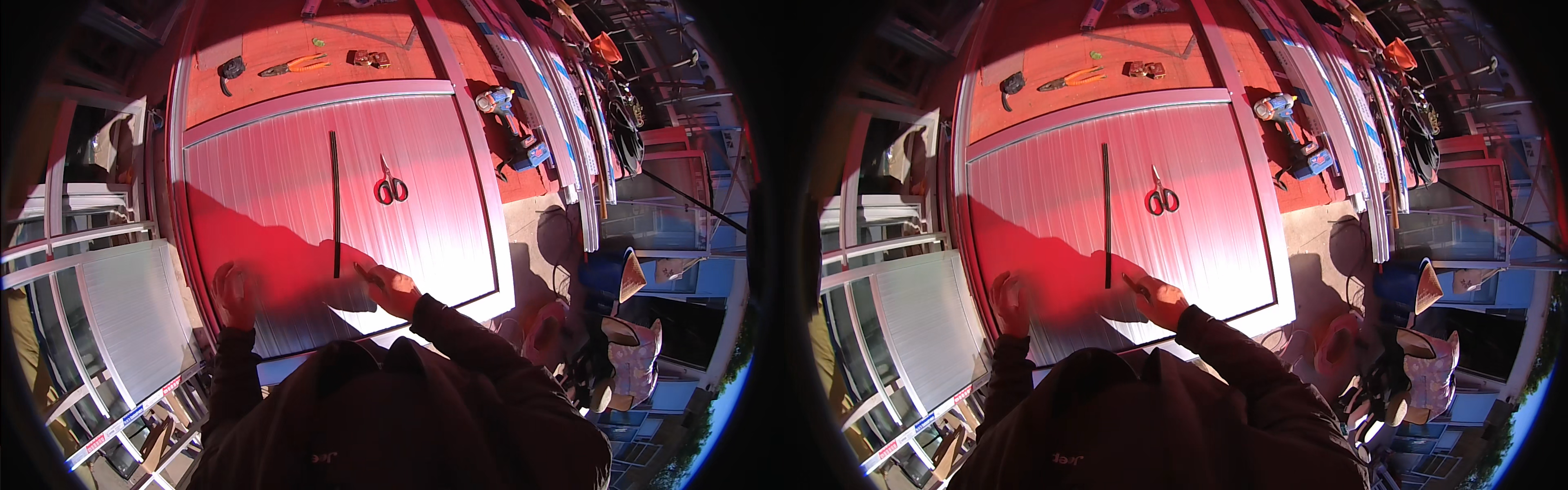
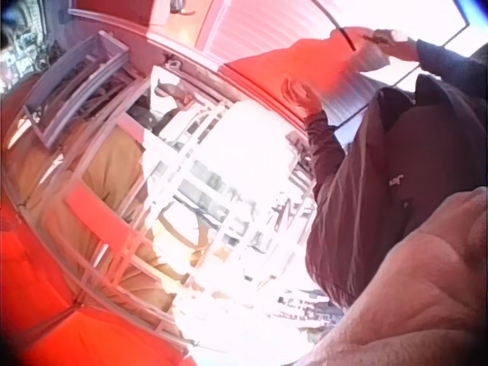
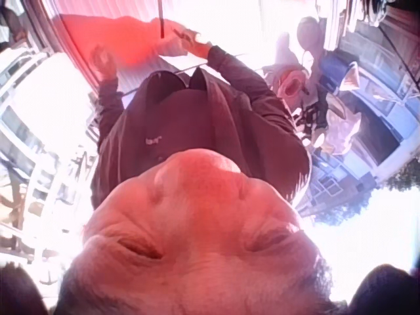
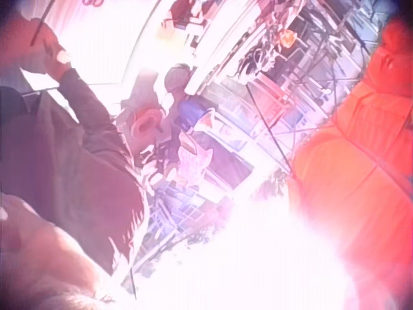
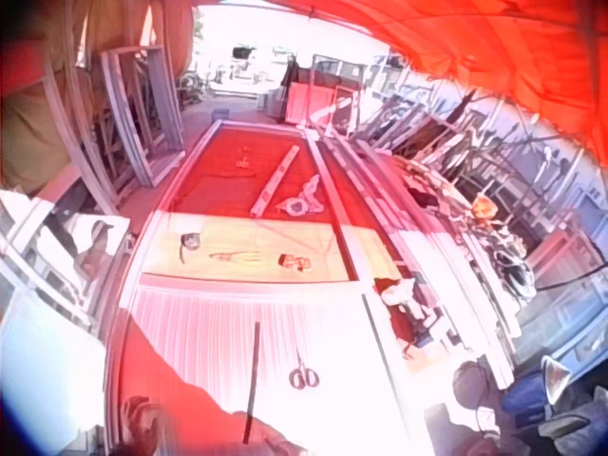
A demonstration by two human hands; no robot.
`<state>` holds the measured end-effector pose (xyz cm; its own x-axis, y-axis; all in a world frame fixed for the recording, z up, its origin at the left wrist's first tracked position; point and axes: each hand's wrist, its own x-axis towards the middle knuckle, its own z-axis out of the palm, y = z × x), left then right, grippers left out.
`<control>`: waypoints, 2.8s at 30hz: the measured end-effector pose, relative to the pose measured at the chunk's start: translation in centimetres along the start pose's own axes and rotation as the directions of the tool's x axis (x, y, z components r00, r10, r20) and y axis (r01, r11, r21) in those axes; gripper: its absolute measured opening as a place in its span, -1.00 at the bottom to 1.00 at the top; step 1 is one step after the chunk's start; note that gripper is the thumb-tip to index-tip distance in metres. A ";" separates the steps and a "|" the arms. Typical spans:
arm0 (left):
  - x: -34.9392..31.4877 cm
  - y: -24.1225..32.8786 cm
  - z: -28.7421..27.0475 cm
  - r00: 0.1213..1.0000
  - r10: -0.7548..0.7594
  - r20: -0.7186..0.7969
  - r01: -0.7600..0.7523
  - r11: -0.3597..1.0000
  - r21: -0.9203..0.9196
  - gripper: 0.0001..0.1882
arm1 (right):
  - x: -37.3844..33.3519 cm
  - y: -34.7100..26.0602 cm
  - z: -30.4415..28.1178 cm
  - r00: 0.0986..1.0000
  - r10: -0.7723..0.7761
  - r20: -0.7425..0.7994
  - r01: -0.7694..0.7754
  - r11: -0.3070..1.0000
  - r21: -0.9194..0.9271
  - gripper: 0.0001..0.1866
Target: The person places a large red translucent panel on a workbench, then repeatedly measures, cuts, and installs black rubber sealant beads along the panel's edges using scissors. The person also uses a hot glue gun to secure the beads in place.
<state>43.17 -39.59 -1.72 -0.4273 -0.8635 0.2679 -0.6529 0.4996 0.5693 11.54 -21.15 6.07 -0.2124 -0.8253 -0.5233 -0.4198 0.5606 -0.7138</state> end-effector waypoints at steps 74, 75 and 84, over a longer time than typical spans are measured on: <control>-15.4 27.1 7.4 0.832 -0.523 0.182 0.541 0.697 -0.470 -0.78 | 0.4 1.4 -7.5 0.694 -0.354 0.627 0.638 0.706 -0.308 -0.82; -16.4 26.3 7.2 0.809 -0.557 0.189 0.576 0.686 -0.444 -0.77 | 0.7 1.2 -7.1 0.691 -0.363 0.625 0.642 0.706 -0.299 -0.82; -23.4 22.3 3.3 0.713 -0.691 0.120 0.674 0.627 -0.392 -0.77 | 2.8 1.7 -8.7 0.690 -0.315 0.652 0.614 0.732 -0.295 -0.78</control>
<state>36.54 -7.99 2.17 0.0716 -0.9526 -0.2957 -0.4522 -0.2953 0.8416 2.54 -23.12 7.47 0.5608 -0.7016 -0.4395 -0.6985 -0.1159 -0.7062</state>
